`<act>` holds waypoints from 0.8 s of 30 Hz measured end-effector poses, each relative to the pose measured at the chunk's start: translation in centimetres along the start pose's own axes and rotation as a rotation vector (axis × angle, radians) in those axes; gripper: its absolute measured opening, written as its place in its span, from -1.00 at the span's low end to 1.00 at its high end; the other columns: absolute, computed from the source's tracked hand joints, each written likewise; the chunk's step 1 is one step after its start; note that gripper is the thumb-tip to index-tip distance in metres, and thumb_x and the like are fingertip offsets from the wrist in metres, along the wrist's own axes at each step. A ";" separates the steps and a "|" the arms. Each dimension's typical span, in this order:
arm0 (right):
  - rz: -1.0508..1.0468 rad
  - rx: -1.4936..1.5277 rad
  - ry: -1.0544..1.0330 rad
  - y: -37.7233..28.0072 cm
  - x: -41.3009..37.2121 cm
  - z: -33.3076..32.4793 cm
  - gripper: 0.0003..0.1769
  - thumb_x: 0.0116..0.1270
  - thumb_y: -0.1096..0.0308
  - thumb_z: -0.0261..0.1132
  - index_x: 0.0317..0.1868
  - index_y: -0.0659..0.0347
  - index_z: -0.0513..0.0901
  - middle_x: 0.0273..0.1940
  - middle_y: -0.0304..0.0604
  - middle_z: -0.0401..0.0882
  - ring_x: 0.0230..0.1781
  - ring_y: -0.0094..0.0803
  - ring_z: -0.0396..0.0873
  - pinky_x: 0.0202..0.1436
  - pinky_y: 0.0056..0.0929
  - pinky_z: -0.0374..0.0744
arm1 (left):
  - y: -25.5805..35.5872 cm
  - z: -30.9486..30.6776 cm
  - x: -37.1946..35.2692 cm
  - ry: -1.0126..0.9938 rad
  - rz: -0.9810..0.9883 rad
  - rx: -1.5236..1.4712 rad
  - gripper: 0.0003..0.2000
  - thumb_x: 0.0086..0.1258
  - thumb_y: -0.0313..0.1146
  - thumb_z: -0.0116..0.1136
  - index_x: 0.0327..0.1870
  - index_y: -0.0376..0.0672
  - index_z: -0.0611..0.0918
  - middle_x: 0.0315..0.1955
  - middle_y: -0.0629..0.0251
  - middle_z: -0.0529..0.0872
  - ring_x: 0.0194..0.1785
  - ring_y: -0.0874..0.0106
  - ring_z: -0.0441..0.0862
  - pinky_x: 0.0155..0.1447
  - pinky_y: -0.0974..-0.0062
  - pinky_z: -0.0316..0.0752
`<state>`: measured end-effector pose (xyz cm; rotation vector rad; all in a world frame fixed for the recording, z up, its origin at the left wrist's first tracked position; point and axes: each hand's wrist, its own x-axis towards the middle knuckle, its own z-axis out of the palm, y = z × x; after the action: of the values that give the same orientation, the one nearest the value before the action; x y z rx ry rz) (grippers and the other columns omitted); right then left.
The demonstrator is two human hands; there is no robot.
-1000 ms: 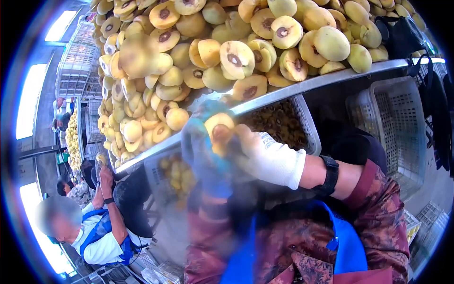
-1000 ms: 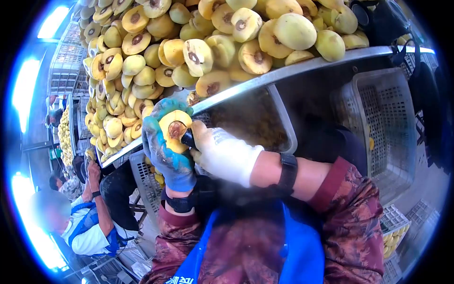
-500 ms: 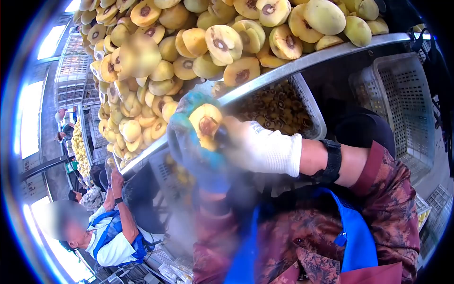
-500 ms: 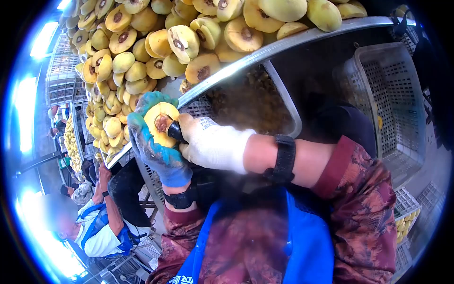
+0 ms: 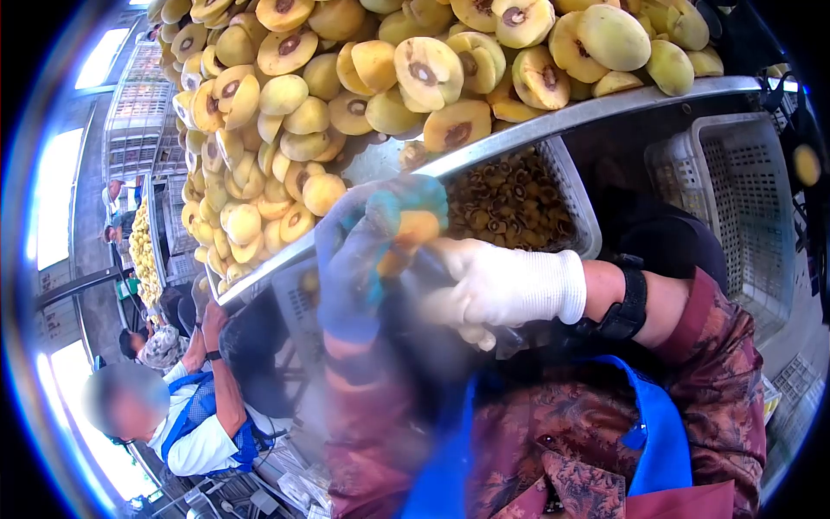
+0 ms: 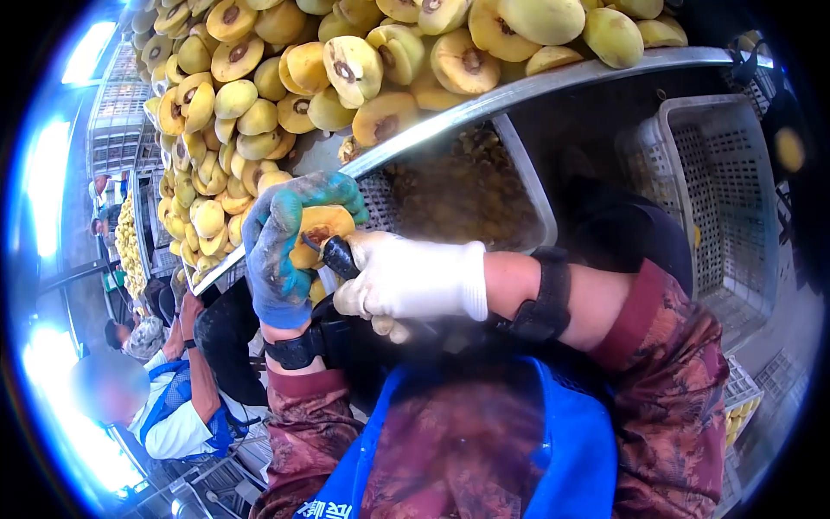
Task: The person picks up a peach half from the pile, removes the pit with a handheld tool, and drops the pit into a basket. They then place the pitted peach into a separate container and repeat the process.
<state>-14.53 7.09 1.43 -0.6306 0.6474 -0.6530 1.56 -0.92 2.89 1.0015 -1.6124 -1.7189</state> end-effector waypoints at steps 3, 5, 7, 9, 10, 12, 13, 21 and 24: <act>-0.001 0.195 -0.176 0.9 0.1 -0.5 -0.91 0.37 0.41 0.21 -0.29 0.17 0.46 -0.57 -0.36 0.36 -0.65 -0.64 0.34 -0.61 -0.61 0.38 | -0.2 -0.1 -0.3 -0.020 0.001 0.009 -0.51 0.44 -0.03 0.11 0.00 -0.42 0.57 -0.14 -0.07 0.71 -0.14 0.20 0.70 0.02 0.30 0.60; 0.048 0.523 -0.371 1.5 0.1 -0.8 -0.80 0.39 0.43 0.18 -0.45 0.14 0.46 -0.60 -0.42 0.31 -0.67 -0.67 0.30 -0.65 -0.64 0.32 | -1.1 0.1 -0.6 -0.002 0.059 -0.069 -0.47 0.44 0.02 0.09 0.01 -0.42 0.55 -0.15 -0.07 0.70 -0.14 0.19 0.69 0.01 0.30 0.60; 0.080 0.696 -0.480 2.0 0.2 -1.1 -0.80 0.40 0.41 0.18 -0.44 0.13 0.46 -0.61 -0.42 0.29 -0.68 -0.67 0.28 -0.67 -0.63 0.29 | -1.7 1.1 -0.6 0.000 0.094 -0.177 -0.43 0.44 0.07 0.06 0.03 -0.41 0.55 -0.15 -0.05 0.69 -0.14 0.19 0.68 0.01 0.31 0.60; 0.093 0.692 -0.421 1.6 0.2 -0.9 -0.80 0.38 0.39 0.20 -0.44 0.11 0.45 -0.62 -0.41 0.30 -0.70 -0.66 0.27 -0.68 -0.61 0.28 | -1.5 0.9 0.1 -0.040 0.118 -0.188 -0.42 0.49 0.11 -0.05 0.03 -0.39 0.55 -0.17 0.02 0.68 -0.14 0.22 0.66 0.02 0.31 0.58; 0.065 0.516 -0.319 1.2 0.2 -0.6 -0.83 0.37 0.38 0.21 -0.41 0.11 0.45 -0.62 -0.41 0.30 -0.70 -0.66 0.27 -0.68 -0.60 0.28 | -1.4 1.1 0.2 0.054 0.121 -0.173 -0.43 0.51 0.10 -0.07 0.04 -0.39 0.55 -0.16 0.02 0.68 -0.13 0.22 0.66 0.03 0.31 0.58; 0.001 0.171 -0.120 0.3 0.2 0.0 -0.88 0.36 0.37 0.23 -0.35 0.12 0.46 -0.63 -0.40 0.30 -0.72 -0.65 0.26 -0.69 -0.60 0.28 | -1.4 1.9 0.1 0.242 0.120 -0.142 -0.45 0.55 0.07 -0.12 0.05 -0.39 0.54 -0.15 0.04 0.67 -0.12 0.23 0.66 0.05 0.32 0.57; 0.001 0.002 -0.003 -0.1 0.5 0.5 -0.86 0.35 0.35 0.24 -0.17 0.17 0.48 -0.63 -0.39 0.32 -0.72 -0.64 0.27 -0.68 -0.59 0.30 | -1.6 1.6 0.2 0.209 0.223 0.066 -0.45 0.55 0.06 -0.13 0.06 -0.38 0.53 -0.15 0.05 0.68 -0.11 0.24 0.66 0.06 0.31 0.57; -0.379 -1.515 0.385 3.2 1.6 -1.3 -0.68 0.24 0.37 0.29 0.00 0.19 0.50 -0.34 -0.03 0.68 -0.35 -0.15 0.71 -0.38 -0.23 0.61 | -1.8 -1.9 -0.7 0.468 0.171 -0.447 -0.53 0.57 -0.03 -0.06 0.11 -0.34 0.55 -0.09 0.10 0.69 -0.03 0.23 0.67 0.10 0.21 0.60; 0.162 -1.804 0.400 4.1 2.2 -4.1 -0.81 0.24 0.41 0.22 -0.12 0.08 0.54 -0.30 -0.11 0.67 -0.35 -0.23 0.71 -0.42 -0.26 0.59 | -1.2 -8.0 -4.4 0.673 0.196 0.131 -0.56 0.53 -0.08 0.04 0.11 -0.34 0.58 -0.06 0.14 0.69 0.00 0.28 0.65 0.14 0.35 0.56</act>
<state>-14.70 6.76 -4.77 -2.0880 1.6176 0.1660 10.72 -1.69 2.36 1.2637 -1.3235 -0.9974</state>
